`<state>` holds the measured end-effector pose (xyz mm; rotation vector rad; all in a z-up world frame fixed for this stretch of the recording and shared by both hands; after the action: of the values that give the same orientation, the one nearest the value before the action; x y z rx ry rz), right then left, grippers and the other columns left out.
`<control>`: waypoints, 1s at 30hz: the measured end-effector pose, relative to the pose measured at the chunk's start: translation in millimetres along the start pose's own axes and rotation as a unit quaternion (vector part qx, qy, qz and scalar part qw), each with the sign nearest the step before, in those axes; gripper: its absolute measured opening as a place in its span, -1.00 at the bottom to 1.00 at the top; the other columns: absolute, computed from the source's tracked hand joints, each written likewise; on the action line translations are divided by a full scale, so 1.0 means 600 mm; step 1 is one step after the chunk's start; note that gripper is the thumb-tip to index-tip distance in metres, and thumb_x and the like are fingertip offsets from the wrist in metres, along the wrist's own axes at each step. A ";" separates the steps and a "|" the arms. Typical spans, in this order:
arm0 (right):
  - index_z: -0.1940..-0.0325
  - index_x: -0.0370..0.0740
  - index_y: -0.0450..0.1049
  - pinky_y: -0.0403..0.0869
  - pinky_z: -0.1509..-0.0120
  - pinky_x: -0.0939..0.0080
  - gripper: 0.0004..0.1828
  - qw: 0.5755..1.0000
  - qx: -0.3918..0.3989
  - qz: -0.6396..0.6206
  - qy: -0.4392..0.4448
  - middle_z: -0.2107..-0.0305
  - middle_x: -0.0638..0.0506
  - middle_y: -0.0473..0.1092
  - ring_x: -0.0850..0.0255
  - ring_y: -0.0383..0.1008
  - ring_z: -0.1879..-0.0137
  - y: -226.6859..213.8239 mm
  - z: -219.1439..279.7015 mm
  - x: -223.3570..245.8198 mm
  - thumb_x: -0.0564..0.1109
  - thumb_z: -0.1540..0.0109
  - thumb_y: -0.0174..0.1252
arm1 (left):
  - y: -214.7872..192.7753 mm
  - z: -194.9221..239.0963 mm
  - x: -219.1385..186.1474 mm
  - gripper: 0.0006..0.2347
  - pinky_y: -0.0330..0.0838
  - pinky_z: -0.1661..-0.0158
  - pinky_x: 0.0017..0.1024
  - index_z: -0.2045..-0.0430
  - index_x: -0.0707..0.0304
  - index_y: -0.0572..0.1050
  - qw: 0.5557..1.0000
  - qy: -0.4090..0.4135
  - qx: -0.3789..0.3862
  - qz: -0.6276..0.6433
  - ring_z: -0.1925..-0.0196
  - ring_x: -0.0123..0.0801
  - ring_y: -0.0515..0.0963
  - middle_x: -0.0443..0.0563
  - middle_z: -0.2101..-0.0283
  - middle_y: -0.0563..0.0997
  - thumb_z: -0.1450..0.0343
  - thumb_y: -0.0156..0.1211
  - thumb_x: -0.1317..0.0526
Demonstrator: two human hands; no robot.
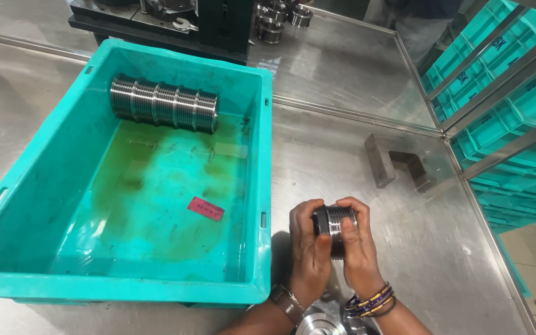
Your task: Assemble metal rings and grooved cylinders by hand.
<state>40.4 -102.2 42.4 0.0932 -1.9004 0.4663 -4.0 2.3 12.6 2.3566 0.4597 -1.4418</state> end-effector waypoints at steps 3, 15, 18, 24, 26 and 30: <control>-0.26 -0.13 0.25 0.48 0.12 0.32 -0.48 0.990 -0.008 -0.103 0.101 0.18 0.00 0.35 0.32 0.43 0.15 0.004 -0.005 0.024 0.23 -0.37 -0.14 | -0.006 0.001 -0.007 -0.28 0.23 -0.28 -0.07 -0.27 0.33 0.22 0.998 0.053 0.009 -0.029 -0.28 0.05 0.35 0.33 -0.21 0.28 -0.54 -0.46 -0.39; -0.28 -0.19 0.28 0.40 -0.17 0.17 -0.47 0.998 0.002 0.060 -0.019 -0.01 -0.09 0.35 0.14 0.40 -0.09 -0.045 -0.020 0.021 0.20 -0.37 -0.01 | -0.010 0.002 0.024 -0.39 0.38 0.03 -0.38 -0.28 0.23 0.18 0.988 -0.090 0.013 0.126 0.06 -0.35 0.43 0.13 0.00 0.39 -0.54 -0.36 -0.28; -0.28 -0.20 0.31 0.36 -0.28 0.06 -0.41 0.965 -0.014 0.244 -0.093 -0.12 -0.14 0.35 0.00 0.39 -0.21 -0.110 -0.047 0.000 0.19 -0.29 0.13 | -0.009 -0.005 0.037 -0.44 0.38 0.25 -0.51 -0.27 0.15 0.20 0.968 -0.187 0.000 0.167 0.28 -0.49 0.43 0.00 0.20 0.47 -0.52 -0.38 -0.21; -0.28 -0.15 0.31 0.34 -0.28 -0.09 -0.10 0.881 -0.030 0.471 -0.030 -0.10 -0.13 0.41 -0.16 0.36 -0.18 -0.222 -0.104 -0.100 0.33 -0.01 0.35 | -0.016 -0.013 0.020 -0.42 0.41 0.40 -0.55 -0.21 0.15 0.28 0.977 -0.197 0.036 0.069 0.40 -0.53 0.49 -0.07 0.34 0.51 -0.49 -0.43 -0.24; -0.28 -0.12 0.31 0.34 -0.29 -0.10 -0.05 0.862 -0.028 0.505 0.001 -0.09 -0.11 0.42 -0.16 0.36 -0.17 -0.244 -0.120 -0.129 0.37 0.04 0.38 | -0.020 -0.019 0.011 -0.40 0.43 0.43 -0.55 -0.19 0.13 0.31 0.977 -0.209 0.048 0.019 0.44 -0.55 0.54 -0.08 0.41 0.55 -0.46 -0.45 -0.26; -0.30 -0.11 0.30 0.31 -0.30 -0.15 0.02 0.843 -0.043 0.536 0.016 -0.07 -0.13 0.42 -0.19 0.33 -0.21 -0.277 -0.147 -0.191 0.42 0.09 0.40 | -0.020 -0.025 0.013 -0.38 0.44 0.45 -0.54 -0.17 0.19 0.31 0.974 -0.221 0.054 0.016 0.46 -0.53 0.55 -0.08 0.46 0.53 -0.45 -0.47 -0.25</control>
<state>208.3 -241.0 9.6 -1.0875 -1.7877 1.1010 6.2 20.3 10.7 2.0161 0.2272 -1.9472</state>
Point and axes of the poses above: each hand's wrist, its own z-axis away from the middle knuckle, its own y-axis out of the palm, x = y × z, the point moved 1 cm from there along -z, towards the middle knuckle
